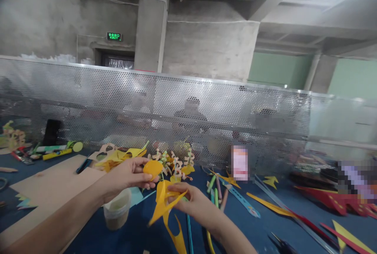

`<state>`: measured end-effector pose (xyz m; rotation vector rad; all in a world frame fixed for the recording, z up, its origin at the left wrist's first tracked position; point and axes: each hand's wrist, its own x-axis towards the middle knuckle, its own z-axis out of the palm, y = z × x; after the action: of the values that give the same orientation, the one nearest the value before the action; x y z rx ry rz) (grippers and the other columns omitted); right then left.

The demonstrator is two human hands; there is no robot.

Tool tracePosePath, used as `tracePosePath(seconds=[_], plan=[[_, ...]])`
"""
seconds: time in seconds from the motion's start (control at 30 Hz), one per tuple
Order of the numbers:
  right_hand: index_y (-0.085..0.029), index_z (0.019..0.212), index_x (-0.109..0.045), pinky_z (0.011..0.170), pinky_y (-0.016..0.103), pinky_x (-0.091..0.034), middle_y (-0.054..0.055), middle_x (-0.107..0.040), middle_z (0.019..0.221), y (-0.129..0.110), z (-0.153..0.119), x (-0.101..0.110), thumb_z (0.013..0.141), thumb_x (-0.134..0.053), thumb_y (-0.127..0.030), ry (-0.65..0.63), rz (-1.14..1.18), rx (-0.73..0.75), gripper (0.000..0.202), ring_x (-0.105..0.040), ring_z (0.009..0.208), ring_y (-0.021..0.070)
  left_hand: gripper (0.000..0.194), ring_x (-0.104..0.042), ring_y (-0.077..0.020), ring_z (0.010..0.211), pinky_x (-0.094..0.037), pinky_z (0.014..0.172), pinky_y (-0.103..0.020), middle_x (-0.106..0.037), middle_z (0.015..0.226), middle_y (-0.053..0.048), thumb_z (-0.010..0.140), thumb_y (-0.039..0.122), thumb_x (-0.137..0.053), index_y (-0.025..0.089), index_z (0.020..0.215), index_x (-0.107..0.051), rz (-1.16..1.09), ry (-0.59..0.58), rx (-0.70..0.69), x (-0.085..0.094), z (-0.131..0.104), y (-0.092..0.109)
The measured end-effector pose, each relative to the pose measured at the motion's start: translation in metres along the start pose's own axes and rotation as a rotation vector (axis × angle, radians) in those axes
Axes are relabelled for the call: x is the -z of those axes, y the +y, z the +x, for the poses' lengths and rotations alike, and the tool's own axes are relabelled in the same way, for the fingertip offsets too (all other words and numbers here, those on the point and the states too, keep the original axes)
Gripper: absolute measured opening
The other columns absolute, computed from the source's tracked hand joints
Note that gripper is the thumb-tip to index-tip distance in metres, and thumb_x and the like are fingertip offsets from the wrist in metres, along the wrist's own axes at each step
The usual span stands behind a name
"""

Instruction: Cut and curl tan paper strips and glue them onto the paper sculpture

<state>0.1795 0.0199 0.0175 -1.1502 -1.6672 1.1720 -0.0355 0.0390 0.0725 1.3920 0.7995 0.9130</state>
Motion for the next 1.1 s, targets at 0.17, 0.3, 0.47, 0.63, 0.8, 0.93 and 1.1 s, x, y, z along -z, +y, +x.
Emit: tracePosePath(seconds=[0.17,0.3,0.47,0.63,0.8,0.93,1.1], plan=[[-0.018,0.109,-0.057,0.095,0.035,-0.037,0.007,-0.061,0.110,0.006,-0.006,0.002,0.059,-0.077,-0.029,-0.175,0.231,-0.083,0.055,-0.053,0.106,0.0211,0.029,-0.068,-0.0214,0.073,-0.049,0.075,-0.034,-0.071,0.079,-0.014,0.070,0.023,-0.062,0.009,0.095,-0.054,0.023,-0.062,0.040,-0.002,0.000,0.002],[-0.020,0.102,-0.062,0.097,0.033,-0.036,0.006,-0.059,0.114,0.008,-0.007,0.006,0.063,-0.073,-0.038,-0.126,0.400,-0.161,0.045,-0.050,0.111,0.0195,0.029,-0.067,-0.0216,0.078,-0.048,0.078,-0.035,-0.071,0.084,-0.014,0.074,0.018,-0.055,0.010,0.102,-0.052,0.036,-0.103,0.066,-0.004,-0.001,0.002],[-0.015,0.088,-0.068,0.075,0.031,-0.051,0.010,-0.066,0.097,0.007,0.000,0.014,0.067,-0.069,-0.038,0.115,0.514,-0.159,0.031,-0.060,0.093,0.0211,0.044,-0.068,-0.0198,0.076,-0.048,0.079,-0.035,-0.072,0.079,-0.011,0.076,0.015,-0.054,0.011,0.118,-0.042,0.042,-0.088,0.075,-0.005,-0.002,0.001],[-0.016,0.080,-0.069,0.048,0.014,-0.047,-0.002,-0.064,0.058,0.018,0.011,0.033,0.056,-0.076,-0.015,0.458,0.501,-0.061,0.026,-0.057,0.050,0.0070,0.043,-0.067,-0.0200,0.076,-0.048,0.080,-0.036,-0.071,0.082,-0.011,0.078,0.019,-0.054,0.011,0.119,-0.042,0.043,-0.127,0.043,-0.002,-0.001,0.002],[-0.014,0.084,-0.067,0.034,0.011,-0.036,-0.005,-0.057,0.046,0.035,0.015,0.049,0.055,-0.073,-0.015,0.684,0.503,0.009,0.030,-0.050,0.041,0.0060,0.044,-0.067,-0.0197,0.074,-0.048,0.077,-0.036,-0.072,0.078,-0.010,0.079,0.018,-0.053,0.014,0.120,-0.040,0.099,-0.162,0.024,-0.001,-0.003,0.004],[-0.015,0.086,-0.065,0.044,0.014,-0.046,0.000,-0.065,0.067,0.048,0.019,0.058,0.062,-0.067,-0.018,0.831,0.476,0.044,0.023,-0.058,0.055,0.0089,0.040,-0.066,-0.0200,0.076,-0.047,0.078,-0.036,-0.071,0.081,-0.011,0.077,0.021,-0.055,0.013,0.115,-0.045,0.123,-0.183,0.028,-0.002,-0.004,0.006],[-0.016,0.100,-0.057,0.069,0.028,-0.051,0.004,-0.061,0.099,0.061,0.023,0.069,0.082,-0.055,-0.025,0.911,0.320,0.026,0.021,-0.060,0.083,0.0151,0.042,-0.066,-0.0197,0.080,-0.046,0.080,-0.035,-0.071,0.084,-0.011,0.074,0.025,-0.061,0.014,0.111,-0.046,0.131,-0.153,0.045,-0.004,-0.004,0.007]])
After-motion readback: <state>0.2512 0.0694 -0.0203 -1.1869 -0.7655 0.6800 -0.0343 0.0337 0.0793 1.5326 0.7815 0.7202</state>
